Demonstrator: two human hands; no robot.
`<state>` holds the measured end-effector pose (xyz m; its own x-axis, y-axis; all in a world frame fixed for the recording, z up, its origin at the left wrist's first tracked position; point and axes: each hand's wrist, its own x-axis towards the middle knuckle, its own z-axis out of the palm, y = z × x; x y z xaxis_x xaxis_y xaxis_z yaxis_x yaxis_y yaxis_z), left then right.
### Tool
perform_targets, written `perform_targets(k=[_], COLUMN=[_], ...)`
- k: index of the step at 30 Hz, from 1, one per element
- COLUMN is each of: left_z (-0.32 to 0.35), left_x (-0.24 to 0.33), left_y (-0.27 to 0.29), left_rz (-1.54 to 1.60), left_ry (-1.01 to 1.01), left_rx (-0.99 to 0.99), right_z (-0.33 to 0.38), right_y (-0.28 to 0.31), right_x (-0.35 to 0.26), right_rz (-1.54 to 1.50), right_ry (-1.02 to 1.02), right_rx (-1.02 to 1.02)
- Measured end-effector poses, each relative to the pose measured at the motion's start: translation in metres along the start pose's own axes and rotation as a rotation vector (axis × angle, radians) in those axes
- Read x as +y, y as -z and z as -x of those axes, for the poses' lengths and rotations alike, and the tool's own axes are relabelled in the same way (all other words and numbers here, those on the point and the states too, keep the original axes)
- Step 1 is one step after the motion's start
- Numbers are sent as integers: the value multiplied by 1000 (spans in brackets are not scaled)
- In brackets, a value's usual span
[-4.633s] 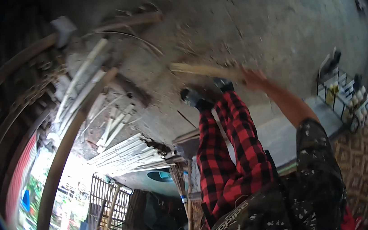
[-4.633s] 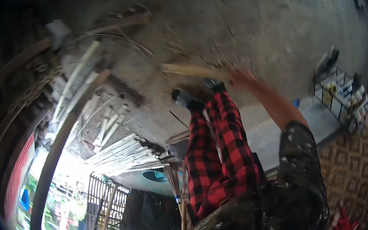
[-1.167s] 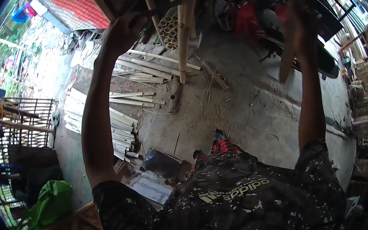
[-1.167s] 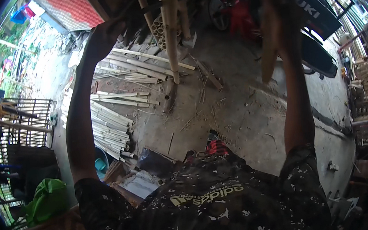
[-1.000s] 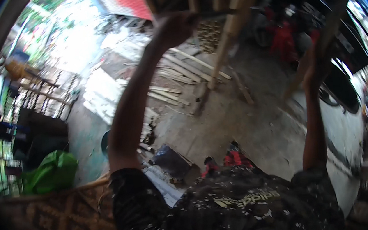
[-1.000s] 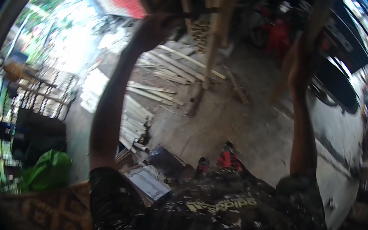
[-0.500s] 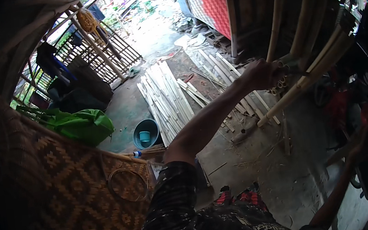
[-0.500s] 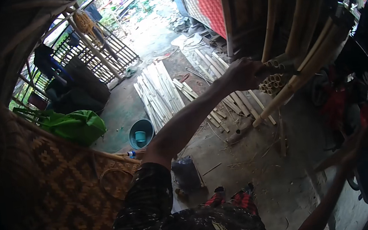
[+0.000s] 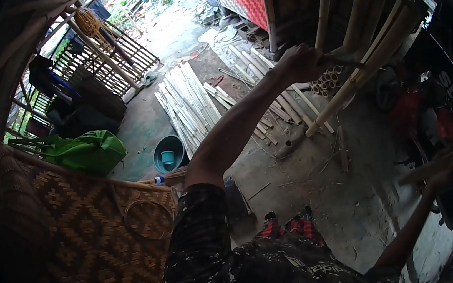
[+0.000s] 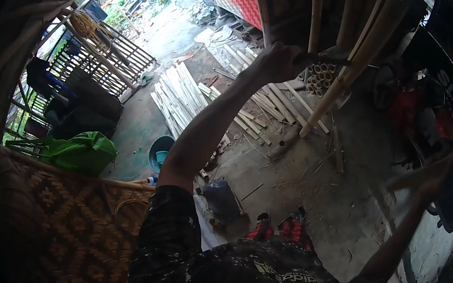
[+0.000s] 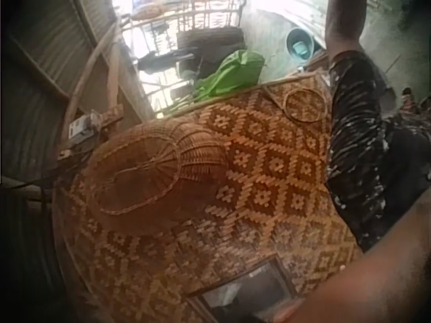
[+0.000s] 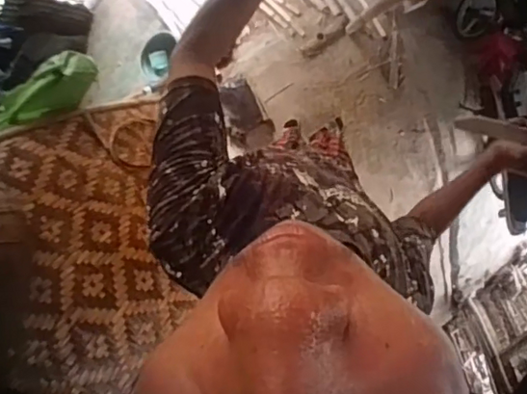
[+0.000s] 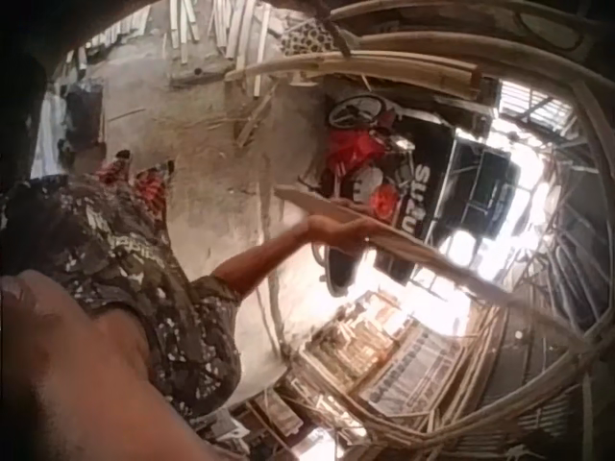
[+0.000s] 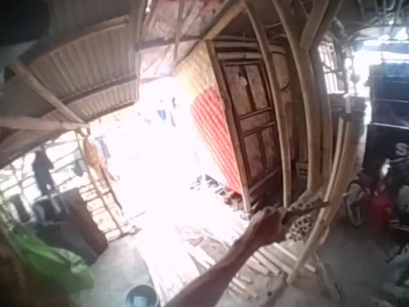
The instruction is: The recorder uses a large knife and a wooden mallet to split a bamboo pole into thin strips.
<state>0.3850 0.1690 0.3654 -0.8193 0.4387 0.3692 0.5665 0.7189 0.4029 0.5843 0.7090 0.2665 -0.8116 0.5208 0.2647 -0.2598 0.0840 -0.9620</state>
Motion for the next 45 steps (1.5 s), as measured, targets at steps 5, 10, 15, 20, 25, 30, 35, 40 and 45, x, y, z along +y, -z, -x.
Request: perform_targets(k=[5,10,15,20,25,30,35,40,45], left_z=[-36,-28,-37,-44,-42,-35,-44,-27,-17], left_x=[-41,-13,18,30,27,25,44,20,14], left_y=[-65,-35,-33,-44,-38,-35,-46,-45,-45], left_rz=[-72,49,29,85,100,-9,-5,-22,-64], left_ry=[-326,-209,-139,-262,-259,-176,-229,-219,-176], left_rx=[179,66,16,-1,-45,-25,-29,-29,62], right_z=[85,65,29,89,60,24,75,84,13], right_y=[-79,-120,-99,-109,-75,-72,-96,-105,-76], right_x=[103,-30,-119,4,4,-153,94,17,-83], right_rz=[423,667,123,516,734,-18,356,437,361], right_ry=[256,339,218,72,470,304,303,-102,21], right_rx=[-243,-118,169,-81,-66,283,201,-234,60])
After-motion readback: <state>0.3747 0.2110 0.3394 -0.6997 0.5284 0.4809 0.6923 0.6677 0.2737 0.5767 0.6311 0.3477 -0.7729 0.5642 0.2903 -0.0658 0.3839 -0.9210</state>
